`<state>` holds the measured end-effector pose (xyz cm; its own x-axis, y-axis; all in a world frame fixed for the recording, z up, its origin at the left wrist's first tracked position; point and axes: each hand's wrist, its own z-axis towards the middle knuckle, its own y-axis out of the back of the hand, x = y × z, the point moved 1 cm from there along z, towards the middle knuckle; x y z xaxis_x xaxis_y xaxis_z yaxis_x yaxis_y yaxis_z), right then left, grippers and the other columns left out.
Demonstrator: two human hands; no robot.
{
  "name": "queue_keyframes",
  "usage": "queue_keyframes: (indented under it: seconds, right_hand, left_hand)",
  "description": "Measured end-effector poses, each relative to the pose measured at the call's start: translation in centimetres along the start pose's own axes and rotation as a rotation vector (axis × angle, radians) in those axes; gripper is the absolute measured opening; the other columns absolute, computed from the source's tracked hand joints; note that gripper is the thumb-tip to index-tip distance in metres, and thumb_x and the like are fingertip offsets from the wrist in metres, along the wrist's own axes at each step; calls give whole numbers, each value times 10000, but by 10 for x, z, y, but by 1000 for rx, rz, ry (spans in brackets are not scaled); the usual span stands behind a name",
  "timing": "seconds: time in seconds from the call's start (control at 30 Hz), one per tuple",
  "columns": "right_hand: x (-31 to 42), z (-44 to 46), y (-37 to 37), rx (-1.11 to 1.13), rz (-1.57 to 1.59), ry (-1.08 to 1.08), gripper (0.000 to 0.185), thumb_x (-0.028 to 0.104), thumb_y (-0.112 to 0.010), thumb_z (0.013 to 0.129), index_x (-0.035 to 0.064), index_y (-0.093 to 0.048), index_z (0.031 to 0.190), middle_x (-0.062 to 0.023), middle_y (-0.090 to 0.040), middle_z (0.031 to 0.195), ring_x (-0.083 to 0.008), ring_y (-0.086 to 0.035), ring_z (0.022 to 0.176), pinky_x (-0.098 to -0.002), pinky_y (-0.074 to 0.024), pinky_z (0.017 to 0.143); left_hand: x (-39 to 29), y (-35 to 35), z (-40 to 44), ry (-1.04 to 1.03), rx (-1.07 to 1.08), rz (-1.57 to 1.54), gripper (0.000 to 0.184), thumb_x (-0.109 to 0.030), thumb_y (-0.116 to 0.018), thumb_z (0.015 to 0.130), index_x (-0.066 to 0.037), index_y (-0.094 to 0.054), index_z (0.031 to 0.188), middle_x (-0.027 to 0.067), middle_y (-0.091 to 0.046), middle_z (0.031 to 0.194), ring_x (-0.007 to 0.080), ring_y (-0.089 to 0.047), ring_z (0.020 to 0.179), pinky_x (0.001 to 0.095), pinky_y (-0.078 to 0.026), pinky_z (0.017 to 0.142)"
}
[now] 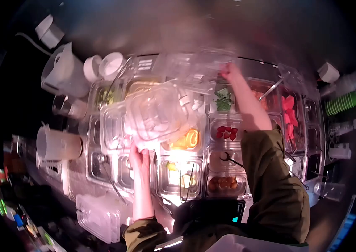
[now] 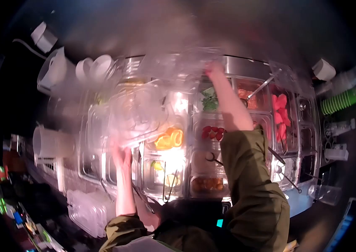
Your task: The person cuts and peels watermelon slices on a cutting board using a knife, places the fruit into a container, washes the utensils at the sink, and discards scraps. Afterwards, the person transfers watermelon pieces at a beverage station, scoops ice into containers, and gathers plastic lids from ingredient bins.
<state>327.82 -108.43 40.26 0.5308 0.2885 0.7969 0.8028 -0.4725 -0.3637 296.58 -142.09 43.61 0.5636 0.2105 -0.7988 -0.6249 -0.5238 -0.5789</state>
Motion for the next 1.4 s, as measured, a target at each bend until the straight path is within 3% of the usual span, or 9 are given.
queue_keyframes:
  seconds: [0.27, 0.53, 0.8, 0.9, 0.93, 1.03, 1.17, 1.3, 1.4]
  right_hand:
    - [87, -119, -30, 544, -348, 178, 199, 82, -491, 819, -54, -487, 964, -178, -594, 906, -221, -625, 752, -222, -523, 553]
    - [8, -203, -96, 1166, -997, 13, 184, 131, -605, 740, 18, -556, 877, -30, -584, 693, -74, -531, 616, -202, -422, 555]
    - [-1, -210, -122, 1005, -1536, 585, 453, 447, -665, 672, 7, -581, 741, -19, -517, 624, -111, -465, 612, -263, -398, 581]
    - [2, -165, -124, 638, -1097, 618, 544, 505, -642, 667, -8, -597, 840, -78, -579, 732, -144, -521, 662, -275, -424, 629]
    - [8, -166, -119, 503, -1229, 859, 720, 555, -606, 674, -11, -507, 1108, -199, -536, 1066, -251, -544, 931, -318, -425, 797]
    - [-43, -144, -93, 533, -1668, 1293, 860, 581, -567, 691, 10, -313, 1282, -243, -312, 1304, -343, -341, 1200, -406, -308, 963]
    - [-42, -149, -103, 714, -1830, 982, 905, 601, -542, 694, 54, -215, 1337, -210, -209, 1373, -351, -207, 1272, -497, -165, 1018]
    - [-24, -119, -96, 842, -1020, 624, 647, 346, -529, 773, 52, -305, 1304, -144, -273, 1368, -275, -278, 1255, -384, -240, 1016]
    - [-28, -111, -77, 851, -1120, 874, 612, 160, -526, 712, 42, -334, 1282, -168, -271, 1358, -292, -317, 1225, -340, -272, 1007]
  left_hand:
    - [16, 10, 5, 191, -55, -193, 239, -61, -493, 830, -17, -530, 1063, 83, -572, 999, 193, -571, 901, 290, -503, 701]
    - [18, 10, -3, 276, -84, -323, 234, -69, -488, 840, 63, -519, 1031, 131, -576, 1001, 231, -559, 948, 332, -489, 796]
    - [5, 22, 3, 233, -49, -248, 256, -85, -484, 848, 67, -516, 1051, 125, -572, 1035, 192, -549, 970, 304, -447, 851]
    - [7, 34, 13, 264, -56, -380, 256, -88, -477, 854, 65, -507, 1057, 123, -573, 1034, 187, -555, 958, 302, -446, 842]
    - [2, 32, 11, 263, -68, -366, 257, -91, -478, 854, 58, -505, 1063, 127, -573, 1034, 187, -559, 947, 298, -446, 837]
    - [-6, 39, 1, 117, 11, -109, 264, -109, -500, 845, 50, -506, 1056, 122, -570, 1031, 189, -555, 946, 298, -453, 821]
    - [16, 83, 0, 137, 43, -21, 335, -129, -532, 824, 29, -474, 1113, 102, -537, 1074, 183, -516, 989, 281, -435, 850]
    - [17, 77, 7, 248, -48, -163, 307, 33, -488, 797, 19, -483, 1104, 84, -542, 1070, 178, -532, 963, 279, -453, 853]
    - [12, 64, 12, 375, -157, -373, 297, 12, -495, 797, 15, -491, 1094, 80, -550, 1051, 173, -543, 939, 273, -466, 830]
